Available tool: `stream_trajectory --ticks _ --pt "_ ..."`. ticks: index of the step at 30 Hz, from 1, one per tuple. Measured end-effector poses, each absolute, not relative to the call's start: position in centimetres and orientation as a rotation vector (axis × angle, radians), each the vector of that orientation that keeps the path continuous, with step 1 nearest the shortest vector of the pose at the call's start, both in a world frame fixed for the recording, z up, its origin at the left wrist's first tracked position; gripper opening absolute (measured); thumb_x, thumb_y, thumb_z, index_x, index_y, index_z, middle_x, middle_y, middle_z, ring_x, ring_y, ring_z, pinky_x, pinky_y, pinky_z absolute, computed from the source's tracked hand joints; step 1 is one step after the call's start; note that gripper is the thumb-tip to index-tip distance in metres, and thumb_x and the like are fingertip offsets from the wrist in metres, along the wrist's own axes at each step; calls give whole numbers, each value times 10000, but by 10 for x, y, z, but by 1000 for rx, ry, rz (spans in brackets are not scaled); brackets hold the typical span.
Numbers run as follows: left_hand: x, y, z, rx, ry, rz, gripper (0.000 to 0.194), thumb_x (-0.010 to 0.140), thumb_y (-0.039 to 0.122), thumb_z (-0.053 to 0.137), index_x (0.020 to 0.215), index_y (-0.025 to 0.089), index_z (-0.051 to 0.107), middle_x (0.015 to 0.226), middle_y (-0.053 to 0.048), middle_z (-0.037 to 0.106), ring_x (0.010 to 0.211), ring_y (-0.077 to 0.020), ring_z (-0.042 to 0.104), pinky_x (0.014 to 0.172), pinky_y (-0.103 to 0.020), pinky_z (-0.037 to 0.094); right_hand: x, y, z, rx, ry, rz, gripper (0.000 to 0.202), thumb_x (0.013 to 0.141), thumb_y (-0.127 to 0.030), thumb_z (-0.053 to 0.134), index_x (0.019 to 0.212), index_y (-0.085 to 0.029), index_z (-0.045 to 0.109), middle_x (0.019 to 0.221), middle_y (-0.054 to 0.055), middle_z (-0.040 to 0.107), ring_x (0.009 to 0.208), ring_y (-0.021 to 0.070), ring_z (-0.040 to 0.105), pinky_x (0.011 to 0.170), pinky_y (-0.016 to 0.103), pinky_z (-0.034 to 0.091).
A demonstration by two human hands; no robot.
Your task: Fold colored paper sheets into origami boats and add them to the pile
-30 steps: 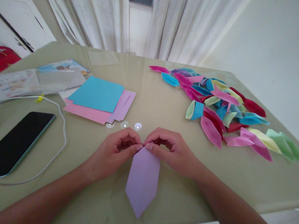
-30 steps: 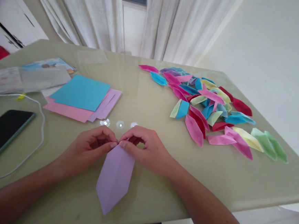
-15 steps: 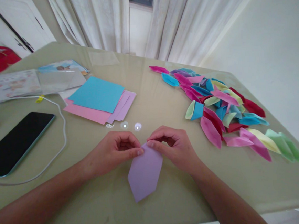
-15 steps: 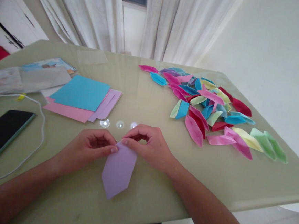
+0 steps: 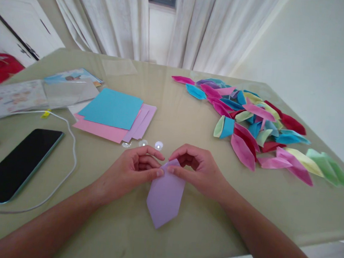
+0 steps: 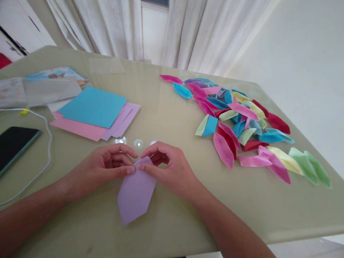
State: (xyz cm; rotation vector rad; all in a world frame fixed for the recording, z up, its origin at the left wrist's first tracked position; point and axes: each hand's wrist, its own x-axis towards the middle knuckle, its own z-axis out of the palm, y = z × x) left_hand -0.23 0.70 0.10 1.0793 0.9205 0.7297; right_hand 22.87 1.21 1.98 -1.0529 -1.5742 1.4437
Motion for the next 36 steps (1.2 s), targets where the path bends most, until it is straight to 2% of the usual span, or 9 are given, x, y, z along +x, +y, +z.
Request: stream_trajectory --ticks 5,9,12,16,20,26,29,36 --pt "0 4 2 1208 923 650 219 919 403 786 968 191 803 915 -53 831 786 -172 756 679 -241 565 225 12 16 -1039 -1468 1417 402 797 -343 930 1118 -216 723 874 6 721 778 142 679 699 255 547" --pt "1 2 4 1235 948 674 208 921 399 776 891 196 813 841 -35 820 728 -162 734 642 -231 555 226 12 15 -1117 -1463 1528 323 859 -482 857 914 -174 779 798 34 734 690 146 650 583 253 485" --pt "1 2 5 1227 941 706 220 916 405 779 865 192 806 808 -31 813 699 -157 724 622 -226 554 227 10 15 -1134 -1515 1449 345 853 -502 859 821 -165 795 728 34 729 635 137 604 556 257 443" --pt "1 0 7 1263 950 760 226 943 404 750 882 198 818 808 -30 812 700 -152 718 613 -215 552 228 9 14 -1118 -1521 1447 315 806 -463 911 809 -171 795 695 12 704 609 121 561 541 248 402" --pt "0 -3 9 1386 1008 806 206 966 384 726 937 205 825 845 -32 818 729 -156 726 615 -208 552 229 10 13 -1077 -1539 1431 270 878 -448 852 884 -180 825 759 36 746 642 135 592 567 262 422" --pt "-1 -8 9 1499 1032 835 198 960 379 740 1023 214 828 918 -50 841 796 -191 777 682 -246 610 228 7 19 -1084 -1577 1312 262 859 -425 865 780 -179 818 669 29 718 589 126 537 536 265 381" --pt "0 -8 7 1502 1031 844 172 947 377 761 984 223 827 885 -37 837 774 -183 778 676 -243 613 227 6 19 -1087 -1568 1329 269 854 -432 868 773 -182 813 667 27 715 583 123 525 527 262 370" --pt "-1 -10 2 1479 1095 1037 115 958 328 759 1023 233 750 913 -15 800 778 -146 756 635 -206 575 227 8 17 -1029 -1515 1313 217 861 -367 876 952 -191 787 801 27 726 663 133 590 585 263 457"
